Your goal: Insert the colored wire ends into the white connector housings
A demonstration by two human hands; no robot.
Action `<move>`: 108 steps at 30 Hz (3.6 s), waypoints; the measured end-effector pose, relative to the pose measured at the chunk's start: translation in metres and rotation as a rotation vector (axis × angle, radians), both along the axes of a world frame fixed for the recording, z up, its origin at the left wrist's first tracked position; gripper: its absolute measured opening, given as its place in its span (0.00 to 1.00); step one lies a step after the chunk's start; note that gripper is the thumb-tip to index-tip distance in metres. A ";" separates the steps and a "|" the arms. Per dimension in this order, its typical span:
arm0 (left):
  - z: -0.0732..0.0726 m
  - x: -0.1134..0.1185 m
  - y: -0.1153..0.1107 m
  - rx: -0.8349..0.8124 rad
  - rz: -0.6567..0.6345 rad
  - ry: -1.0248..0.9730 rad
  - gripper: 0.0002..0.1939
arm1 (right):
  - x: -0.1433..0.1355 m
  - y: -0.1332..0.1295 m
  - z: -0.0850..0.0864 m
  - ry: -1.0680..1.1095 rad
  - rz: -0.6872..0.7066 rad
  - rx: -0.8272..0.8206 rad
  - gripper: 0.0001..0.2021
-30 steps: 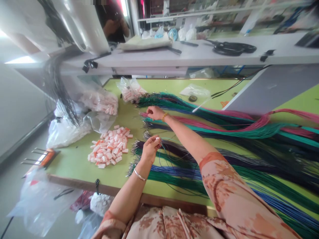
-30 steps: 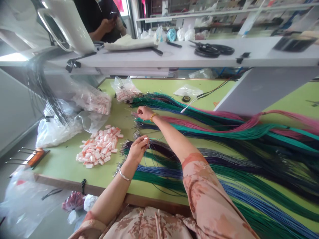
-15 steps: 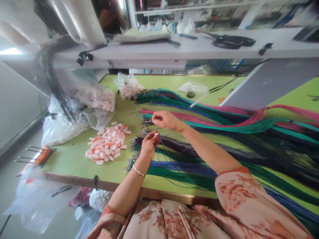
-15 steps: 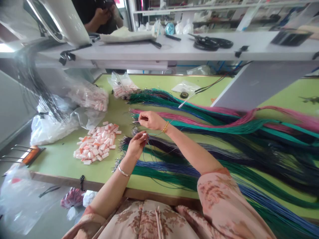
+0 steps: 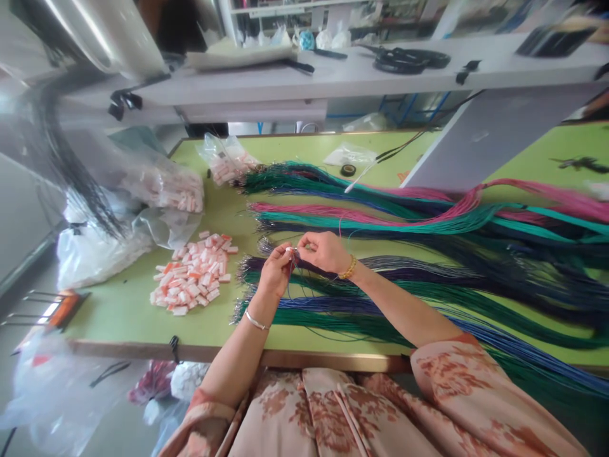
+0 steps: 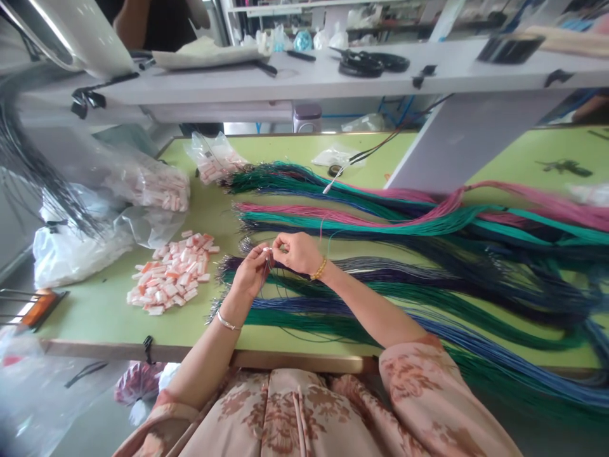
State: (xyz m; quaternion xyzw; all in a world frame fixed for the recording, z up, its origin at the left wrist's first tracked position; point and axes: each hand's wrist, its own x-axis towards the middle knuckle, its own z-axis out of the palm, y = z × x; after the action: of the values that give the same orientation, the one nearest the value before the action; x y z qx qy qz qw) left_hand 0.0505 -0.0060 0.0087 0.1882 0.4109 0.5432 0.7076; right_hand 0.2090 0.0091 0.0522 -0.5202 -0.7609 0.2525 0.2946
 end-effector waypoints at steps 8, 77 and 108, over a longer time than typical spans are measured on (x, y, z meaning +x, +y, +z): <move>0.004 0.002 -0.001 -0.031 0.001 -0.026 0.14 | -0.004 0.000 -0.004 -0.047 -0.038 0.046 0.09; -0.011 -0.007 0.026 0.001 0.146 0.200 0.09 | 0.199 -0.205 -0.095 -0.721 -0.520 0.131 0.43; 0.057 0.014 -0.008 0.214 0.208 0.261 0.09 | 0.036 -0.102 -0.013 -0.008 -0.120 0.488 0.46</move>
State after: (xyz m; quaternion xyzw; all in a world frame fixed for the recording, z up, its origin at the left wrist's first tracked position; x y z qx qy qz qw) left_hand 0.0642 -0.0140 0.0660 0.2877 0.4561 0.6250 0.5645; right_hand 0.2453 -0.0925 0.0394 -0.4789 -0.7682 0.0412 0.4229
